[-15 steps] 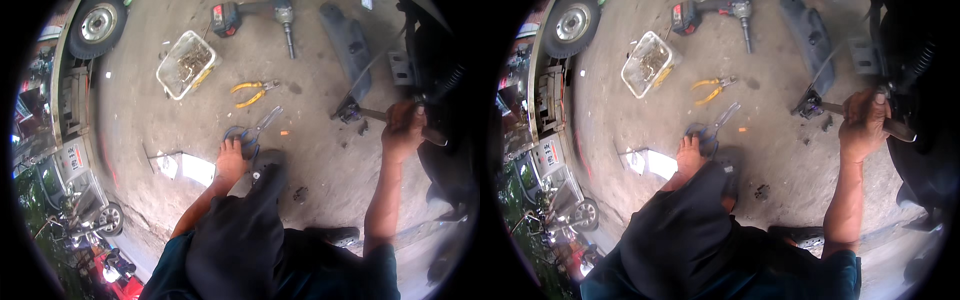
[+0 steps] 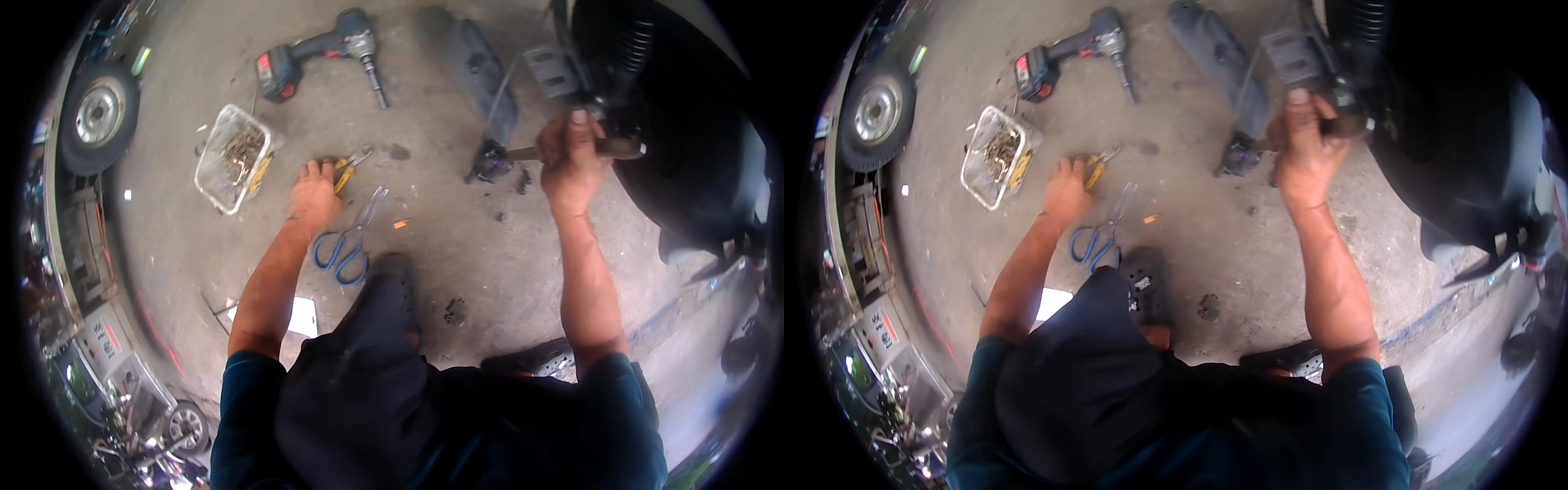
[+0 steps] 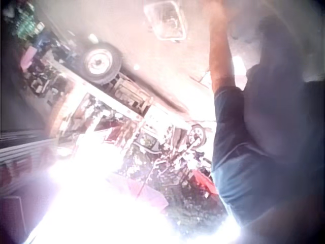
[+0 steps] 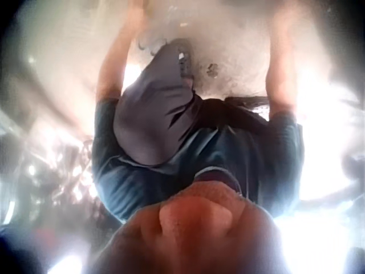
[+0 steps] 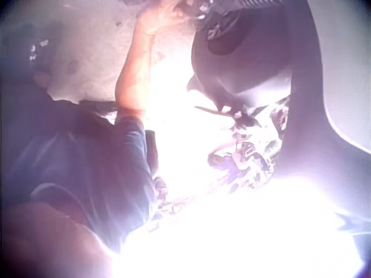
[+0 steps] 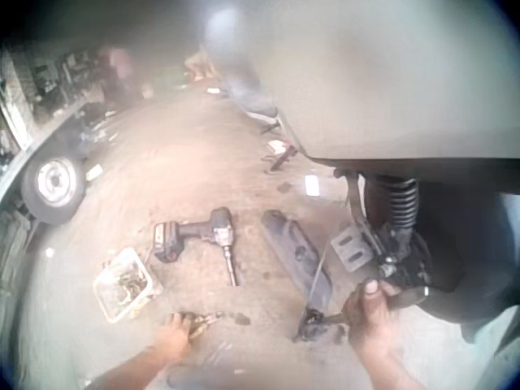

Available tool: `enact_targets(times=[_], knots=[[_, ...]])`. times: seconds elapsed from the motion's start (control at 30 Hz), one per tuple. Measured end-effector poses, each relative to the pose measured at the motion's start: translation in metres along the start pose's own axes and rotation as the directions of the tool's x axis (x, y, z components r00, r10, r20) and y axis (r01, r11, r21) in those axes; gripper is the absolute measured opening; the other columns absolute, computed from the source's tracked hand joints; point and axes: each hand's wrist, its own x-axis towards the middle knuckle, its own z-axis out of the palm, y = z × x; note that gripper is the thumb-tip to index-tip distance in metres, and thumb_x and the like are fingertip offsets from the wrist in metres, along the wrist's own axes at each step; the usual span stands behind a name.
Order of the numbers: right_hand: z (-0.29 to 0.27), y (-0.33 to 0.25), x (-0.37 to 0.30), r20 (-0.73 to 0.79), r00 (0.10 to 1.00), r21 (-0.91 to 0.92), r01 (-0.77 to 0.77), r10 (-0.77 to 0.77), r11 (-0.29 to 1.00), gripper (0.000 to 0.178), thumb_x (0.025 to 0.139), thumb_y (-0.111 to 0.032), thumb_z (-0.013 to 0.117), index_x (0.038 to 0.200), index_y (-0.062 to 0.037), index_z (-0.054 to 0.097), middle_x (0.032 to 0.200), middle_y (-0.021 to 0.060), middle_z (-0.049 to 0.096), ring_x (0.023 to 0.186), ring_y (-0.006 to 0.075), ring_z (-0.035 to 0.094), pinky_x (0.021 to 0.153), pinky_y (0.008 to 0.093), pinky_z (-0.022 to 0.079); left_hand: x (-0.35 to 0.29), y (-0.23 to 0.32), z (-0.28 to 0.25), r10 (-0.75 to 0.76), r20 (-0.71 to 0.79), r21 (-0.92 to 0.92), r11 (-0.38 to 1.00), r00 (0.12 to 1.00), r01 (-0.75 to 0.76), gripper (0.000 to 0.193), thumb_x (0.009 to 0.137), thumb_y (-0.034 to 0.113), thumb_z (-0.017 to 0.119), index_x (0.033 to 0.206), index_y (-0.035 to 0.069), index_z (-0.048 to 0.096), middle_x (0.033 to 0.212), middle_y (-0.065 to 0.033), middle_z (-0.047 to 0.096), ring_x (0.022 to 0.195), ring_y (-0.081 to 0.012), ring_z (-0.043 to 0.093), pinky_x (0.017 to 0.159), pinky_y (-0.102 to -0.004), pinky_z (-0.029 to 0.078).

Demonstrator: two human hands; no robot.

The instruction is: The person cleans and maintains a motorcycle brake caliper by using pliers to move internal components and prying with a metal bar and shears.

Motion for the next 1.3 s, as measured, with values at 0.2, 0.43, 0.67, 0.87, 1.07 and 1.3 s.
enact_targets(times=[0.2, 0.43, 0.67, 0.87, 1.07, 1.3], knots=[[0.002, -0.009, 0.004, 0.016, 1.000, -0.049, -0.022, 0.023, 0.999, 0.039, 0.090, -0.036, 0.063, 0.071, -0.0061, 0.048, 0.053, 0.0021, 0.041, 0.045, 0.0117, 0.039, 0.042, 0.0264, 0.032, 0.011, 0.029, -0.050, 0.102, 0.471, -0.875, 0.176, 0.876, 0.450, 0.052, 0.070, 0.021, 0.062, 0.118, 0.003, 0.050, 0.102, -0.0113, 0.057, 0.084, -0.0246, 0.058, 0.071, -0.0400, 0.049], [-0.001, -0.006, -0.006, -0.028, 0.999, -0.087, -0.032, 0.030, 0.996, 0.043, 0.091, -0.031, 0.066, 0.062, -0.0041, 0.050, 0.055, -0.0037, 0.046, 0.051, 0.0060, 0.039, 0.044, 0.0255, 0.031, -0.029, 0.149, -0.212, 0.376, 0.098, -0.749, 0.637, 0.921, -0.180, 0.068, 0.067, 0.020, 0.071, 0.127, -0.001, 0.046, 0.113, -0.0128, 0.060, 0.094, -0.0247, 0.061, 0.082, -0.0348, 0.049], [0.007, -0.018, -0.010, -0.025, 0.991, -0.233, 0.119, -0.128, 0.965, 0.032, 0.091, -0.024, 0.065, 0.070, -0.0013, 0.057, 0.058, -0.0036, 0.048, 0.056, 0.0057, 0.041, 0.047, 0.0254, 0.033, -0.017, 0.193, -0.276, 0.563, -0.685, -0.209, 0.457, 0.463, -0.865, 0.065, 0.065, 0.001, 0.068, 0.126, -0.004, 0.046, 0.116, -0.0180, 0.061, 0.097, -0.0246, 0.066, 0.076, -0.0309, 0.054], [-0.006, 0.008, -0.002, 0.106, 0.943, -0.392, 0.332, -0.317, 0.858, 0.017, 0.085, -0.017, 0.069, 0.082, -0.0018, 0.062, 0.076, 0.0063, 0.065, 0.061, 0.0159, 0.056, 0.054, 0.0310, 0.043, -0.003, 0.212, -0.284, 0.738, -0.368, -0.098, 0.574, 0.566, -0.813, 0.064, 0.059, 0.005, 0.073, 0.120, 0.003, 0.053, 0.106, -0.0155, 0.061, 0.089, -0.0311, 0.065, 0.068, -0.0393, 0.054], [-0.012, 0.018, -0.003, 0.028, 0.999, -0.235, -0.012, 0.019, 0.972, 0.021, 0.088, -0.019, 0.068, 0.078, -0.0015, 0.064, 0.066, -0.0008, 0.058, 0.059, 0.0099, 0.051, 0.054, 0.0273, 0.043, -0.001, 0.215, -0.262, 0.744, -0.136, 0.031, 0.664, 0.655, -0.747, 0.057, 0.060, 0.013, 0.074, 0.115, 0.012, 0.056, 0.097, -0.0130, 0.061, 0.077, -0.0333, 0.064, 0.061, -0.0427, 0.054], [-0.004, 0.012, -0.014, 0.006, 0.992, -0.238, 0.124, -0.126, 0.963, 0.013, 0.087, -0.013, 0.066, 0.083, -0.0011, 0.063, 0.071, 0.0011, 0.061, 0.062, 0.0121, 0.054, 0.055, 0.0281, 0.044, -0.011, 0.207, -0.268, 0.681, -0.570, -0.080, 0.511, 0.460, -0.856, 0.061, 0.057, 0.012, 0.075, 0.116, 0.013, 0.057, 0.090, -0.0124, 0.061, 0.076, -0.0314, 0.065, 0.056, -0.0394, 0.052]])
